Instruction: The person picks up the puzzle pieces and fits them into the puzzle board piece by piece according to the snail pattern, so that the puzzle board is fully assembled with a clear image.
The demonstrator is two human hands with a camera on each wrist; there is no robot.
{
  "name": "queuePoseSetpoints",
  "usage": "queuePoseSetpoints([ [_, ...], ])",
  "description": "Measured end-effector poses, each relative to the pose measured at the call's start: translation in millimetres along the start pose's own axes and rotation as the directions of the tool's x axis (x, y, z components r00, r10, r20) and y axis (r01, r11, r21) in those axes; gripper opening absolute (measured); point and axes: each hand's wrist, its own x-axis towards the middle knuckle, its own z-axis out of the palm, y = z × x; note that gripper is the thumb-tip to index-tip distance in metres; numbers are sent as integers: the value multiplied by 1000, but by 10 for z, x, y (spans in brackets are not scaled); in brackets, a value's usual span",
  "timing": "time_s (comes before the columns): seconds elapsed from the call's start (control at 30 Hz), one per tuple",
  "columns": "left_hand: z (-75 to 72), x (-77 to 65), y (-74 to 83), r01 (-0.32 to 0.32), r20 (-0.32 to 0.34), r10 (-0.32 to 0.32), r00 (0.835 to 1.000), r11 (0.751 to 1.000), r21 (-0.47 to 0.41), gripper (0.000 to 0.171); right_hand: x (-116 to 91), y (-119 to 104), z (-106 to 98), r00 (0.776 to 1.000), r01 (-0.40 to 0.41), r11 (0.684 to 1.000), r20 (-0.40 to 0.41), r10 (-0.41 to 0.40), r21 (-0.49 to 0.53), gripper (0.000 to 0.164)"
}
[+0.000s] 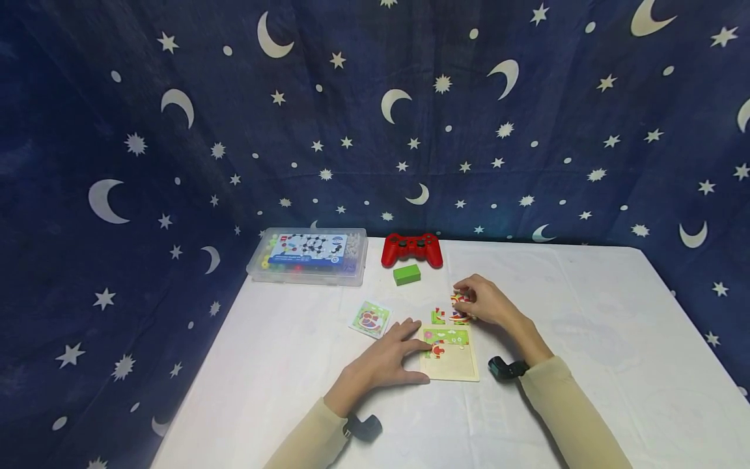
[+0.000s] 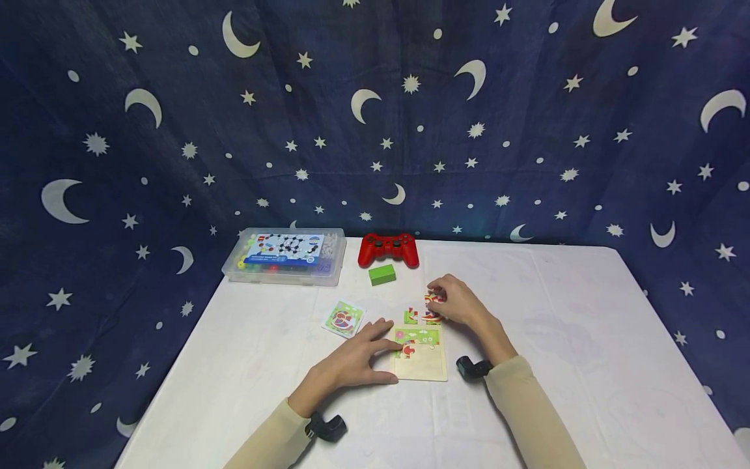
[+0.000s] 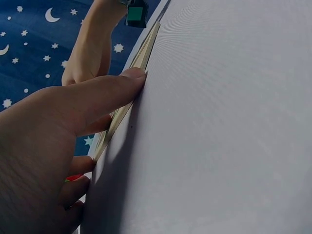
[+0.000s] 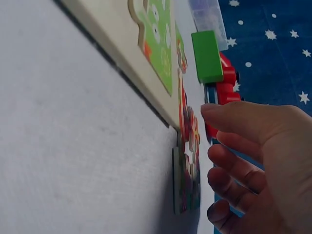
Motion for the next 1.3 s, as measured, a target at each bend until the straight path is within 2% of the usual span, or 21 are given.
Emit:
queuePoseSetpoints([
  [0.17, 1, 4, -4, 7, 7, -7, 1000, 1000, -7, 61, 43, 35, -6, 999, -26, 999, 39, 27, -19, 46],
  [0.67, 13, 11, -13, 0, -2, 0, 1000, 1000, -10, 60, 107, 15, -8, 993, -23, 997, 109, 32, -78, 46],
  [0.87, 21, 19, -18, -2, -4, 2, 1000, 1000, -17, 60, 127, 16, 3, 994, -27, 997, 99, 34, -68, 42],
  [1.1, 16, 14, -10, 1, -6, -1, 1000, 1000, -18, 60, 114, 7, -6, 991, -76, 997, 115, 73, 16, 41],
  [1.3, 21, 13, -14, 0, -6, 0, 1000, 1000, -22, 60, 94, 13, 7, 997, -26, 1000, 68, 24, 18, 28],
])
